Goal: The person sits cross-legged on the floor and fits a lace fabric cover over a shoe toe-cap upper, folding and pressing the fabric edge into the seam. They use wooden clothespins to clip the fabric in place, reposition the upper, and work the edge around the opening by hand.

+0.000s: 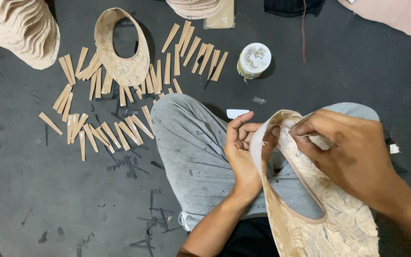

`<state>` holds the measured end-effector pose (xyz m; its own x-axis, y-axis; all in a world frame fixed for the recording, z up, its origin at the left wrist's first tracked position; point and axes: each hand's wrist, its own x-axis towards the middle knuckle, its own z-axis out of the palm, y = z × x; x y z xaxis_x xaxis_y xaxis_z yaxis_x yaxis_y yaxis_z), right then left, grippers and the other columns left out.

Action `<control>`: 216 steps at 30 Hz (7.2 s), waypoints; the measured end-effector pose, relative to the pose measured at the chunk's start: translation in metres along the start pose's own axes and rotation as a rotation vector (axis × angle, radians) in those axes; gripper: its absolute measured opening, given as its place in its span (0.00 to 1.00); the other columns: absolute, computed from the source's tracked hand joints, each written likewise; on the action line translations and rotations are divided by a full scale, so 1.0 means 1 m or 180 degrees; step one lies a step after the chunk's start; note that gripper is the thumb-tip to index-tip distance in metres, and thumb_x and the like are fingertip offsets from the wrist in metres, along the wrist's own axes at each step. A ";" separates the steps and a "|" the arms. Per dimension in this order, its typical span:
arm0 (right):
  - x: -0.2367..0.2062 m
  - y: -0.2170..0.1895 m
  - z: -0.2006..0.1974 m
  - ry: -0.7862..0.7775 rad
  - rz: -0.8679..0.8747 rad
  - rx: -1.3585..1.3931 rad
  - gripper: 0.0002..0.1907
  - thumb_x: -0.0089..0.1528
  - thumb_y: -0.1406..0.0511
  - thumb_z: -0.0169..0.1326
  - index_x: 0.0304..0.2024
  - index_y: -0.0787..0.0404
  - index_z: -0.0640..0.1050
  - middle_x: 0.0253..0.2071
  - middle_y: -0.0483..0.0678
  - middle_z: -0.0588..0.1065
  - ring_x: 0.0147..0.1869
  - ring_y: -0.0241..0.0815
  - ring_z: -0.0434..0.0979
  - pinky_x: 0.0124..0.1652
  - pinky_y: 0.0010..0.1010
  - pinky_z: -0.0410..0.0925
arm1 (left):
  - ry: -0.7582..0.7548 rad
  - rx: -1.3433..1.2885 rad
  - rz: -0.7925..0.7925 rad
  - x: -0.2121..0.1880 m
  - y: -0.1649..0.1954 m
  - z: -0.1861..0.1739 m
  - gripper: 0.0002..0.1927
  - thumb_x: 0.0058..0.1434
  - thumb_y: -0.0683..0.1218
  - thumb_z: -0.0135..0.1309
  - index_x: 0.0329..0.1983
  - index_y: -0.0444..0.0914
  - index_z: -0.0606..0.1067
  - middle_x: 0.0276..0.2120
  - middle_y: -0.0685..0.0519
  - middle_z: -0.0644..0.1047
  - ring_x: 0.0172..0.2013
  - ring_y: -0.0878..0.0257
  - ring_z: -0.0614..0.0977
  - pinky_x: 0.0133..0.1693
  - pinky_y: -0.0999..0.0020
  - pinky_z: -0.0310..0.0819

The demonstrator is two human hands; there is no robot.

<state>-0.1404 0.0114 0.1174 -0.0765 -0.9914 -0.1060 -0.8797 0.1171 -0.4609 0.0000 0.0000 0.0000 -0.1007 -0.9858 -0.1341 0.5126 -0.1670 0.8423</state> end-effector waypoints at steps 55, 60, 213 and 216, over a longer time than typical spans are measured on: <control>0.014 -0.020 0.008 0.0206 -0.0731 0.0330 0.06 0.55 0.69 0.63 0.35 0.65 0.83 0.29 0.49 0.80 0.24 0.41 0.80 0.23 0.30 0.70 | 0.0275 0.0378 -0.0180 -0.005 0.000 -0.012 0.16 0.68 0.39 0.56 0.57 0.28 0.77 0.44 0.53 0.82 0.41 0.71 0.80 0.46 0.75 0.75; 0.016 -0.018 0.008 0.0109 -0.0716 0.0264 0.05 0.55 0.69 0.63 0.34 0.65 0.83 0.29 0.50 0.80 0.24 0.40 0.80 0.22 0.30 0.70 | 0.0254 0.0369 -0.0243 -0.005 0.000 -0.013 0.16 0.68 0.39 0.55 0.57 0.29 0.76 0.44 0.54 0.82 0.43 0.70 0.80 0.46 0.75 0.76; -0.013 0.033 0.046 0.1061 -0.0082 0.4855 0.50 0.63 0.79 0.57 0.82 0.62 0.49 0.50 0.63 0.79 0.52 0.41 0.81 0.54 0.30 0.74 | -0.1473 0.0400 -0.0635 0.031 0.052 -0.003 0.06 0.69 0.41 0.59 0.40 0.32 0.80 0.30 0.59 0.79 0.32 0.74 0.76 0.36 0.77 0.70; -0.015 0.035 0.050 0.1128 0.0003 0.4777 0.50 0.62 0.80 0.57 0.82 0.63 0.50 0.49 0.62 0.79 0.51 0.40 0.81 0.53 0.28 0.73 | -0.1450 0.0649 -0.0732 0.033 0.051 -0.004 0.05 0.68 0.42 0.58 0.40 0.34 0.79 0.30 0.60 0.78 0.31 0.76 0.73 0.35 0.79 0.66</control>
<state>-0.1464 0.0333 0.0591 -0.3716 -0.9284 0.0009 0.3698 -0.1489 -0.9171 0.0264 -0.0411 0.0361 -0.5729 -0.8100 -0.1251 0.2629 -0.3261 0.9080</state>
